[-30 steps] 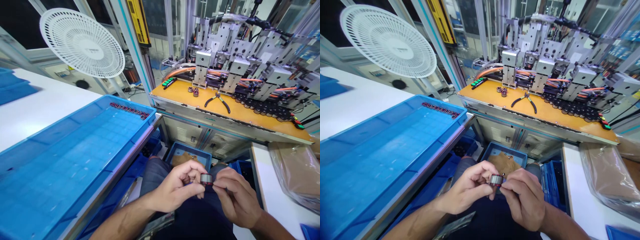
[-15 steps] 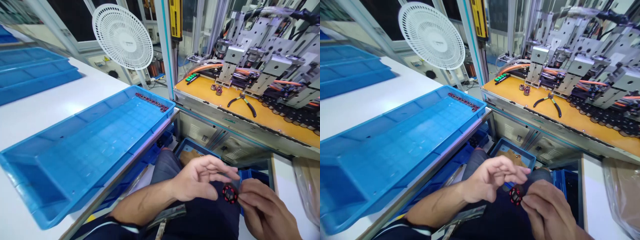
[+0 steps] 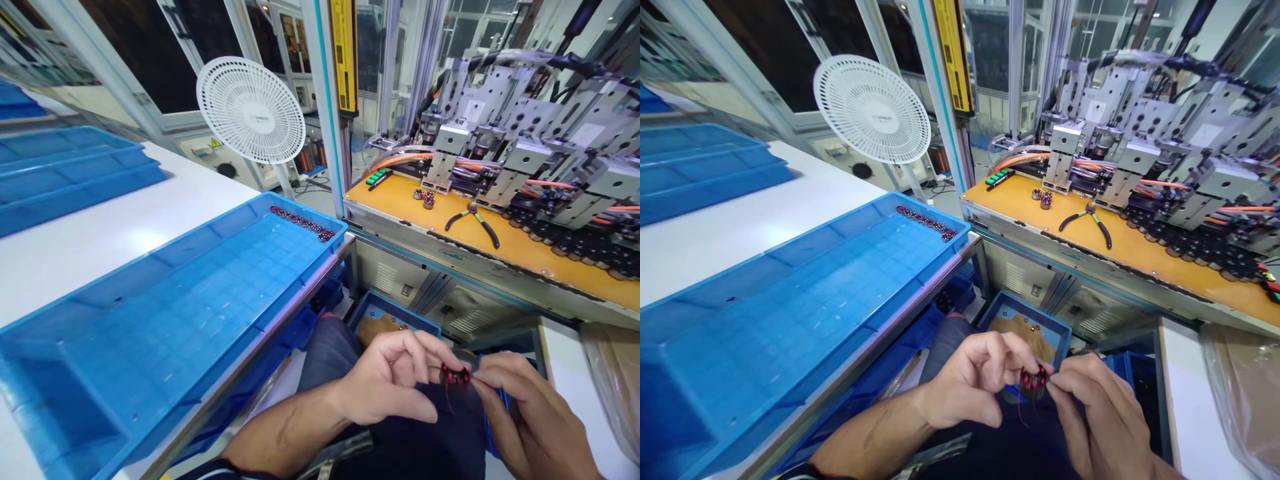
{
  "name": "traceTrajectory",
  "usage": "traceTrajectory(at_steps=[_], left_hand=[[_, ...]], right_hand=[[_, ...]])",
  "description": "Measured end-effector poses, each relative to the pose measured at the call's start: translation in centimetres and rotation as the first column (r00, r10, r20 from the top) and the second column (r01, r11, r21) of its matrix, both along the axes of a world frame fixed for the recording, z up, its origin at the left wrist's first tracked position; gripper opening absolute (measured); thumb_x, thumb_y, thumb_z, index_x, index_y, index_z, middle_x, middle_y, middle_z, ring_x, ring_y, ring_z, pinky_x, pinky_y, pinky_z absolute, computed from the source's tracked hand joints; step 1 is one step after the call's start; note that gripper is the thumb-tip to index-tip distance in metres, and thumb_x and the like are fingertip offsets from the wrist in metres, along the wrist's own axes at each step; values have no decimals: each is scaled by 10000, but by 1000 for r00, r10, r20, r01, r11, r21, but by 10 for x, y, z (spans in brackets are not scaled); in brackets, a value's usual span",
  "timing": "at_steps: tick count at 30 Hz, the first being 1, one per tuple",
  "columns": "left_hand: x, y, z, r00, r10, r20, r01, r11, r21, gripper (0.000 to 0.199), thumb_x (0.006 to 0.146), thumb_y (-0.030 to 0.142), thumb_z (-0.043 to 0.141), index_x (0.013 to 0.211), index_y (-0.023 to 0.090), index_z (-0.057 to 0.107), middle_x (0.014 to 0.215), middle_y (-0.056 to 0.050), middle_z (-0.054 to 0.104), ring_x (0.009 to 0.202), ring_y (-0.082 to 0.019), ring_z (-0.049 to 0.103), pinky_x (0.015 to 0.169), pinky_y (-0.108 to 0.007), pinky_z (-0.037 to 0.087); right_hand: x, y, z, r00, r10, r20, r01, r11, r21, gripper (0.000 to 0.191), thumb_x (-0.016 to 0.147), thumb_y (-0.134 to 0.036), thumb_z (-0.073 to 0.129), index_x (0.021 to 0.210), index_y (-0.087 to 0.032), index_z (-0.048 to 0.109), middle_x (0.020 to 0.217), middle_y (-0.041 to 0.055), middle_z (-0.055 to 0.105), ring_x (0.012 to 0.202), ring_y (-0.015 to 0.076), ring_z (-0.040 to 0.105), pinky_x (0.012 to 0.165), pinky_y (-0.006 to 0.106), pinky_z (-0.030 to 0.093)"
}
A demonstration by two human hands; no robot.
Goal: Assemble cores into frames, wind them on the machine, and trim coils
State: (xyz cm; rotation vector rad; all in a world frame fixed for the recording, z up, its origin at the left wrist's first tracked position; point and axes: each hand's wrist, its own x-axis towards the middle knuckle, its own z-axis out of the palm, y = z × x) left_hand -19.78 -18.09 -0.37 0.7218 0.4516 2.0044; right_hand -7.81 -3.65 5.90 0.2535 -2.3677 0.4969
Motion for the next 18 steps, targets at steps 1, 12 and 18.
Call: traceTrajectory(at_steps=[1,12,18], left_hand=[[-1,1,0,999,0,48,0,1000,1,348,625,158,887,798,156,584,1060,-71,711,1137,-250,664,969,-395,505],[4,1,-10,982,-169,-88,150,971,-188,249,858,272,714,994,170,532,697,11,670,529,-88,662,492,-140,452],[2,0,8,998,62,12,-61,997,-42,309,677,93,841,773,163,557,1087,-14,685,1046,-174,691,929,-300,517]], right_hand=[[0,0,1,1000,24,16,-24,1000,-8,138,861,-86,574,953,-184,598,727,26,650,638,130,665,565,198,552],[-2,1,6,998,62,-1,-62,995,84,101,954,-119,509,937,-173,593,734,27,661,645,121,641,591,228,536],[-5,-2,2,996,-50,73,55,996,-71,118,908,-57,528,918,-163,579,756,17,635,666,104,604,612,215,501]])
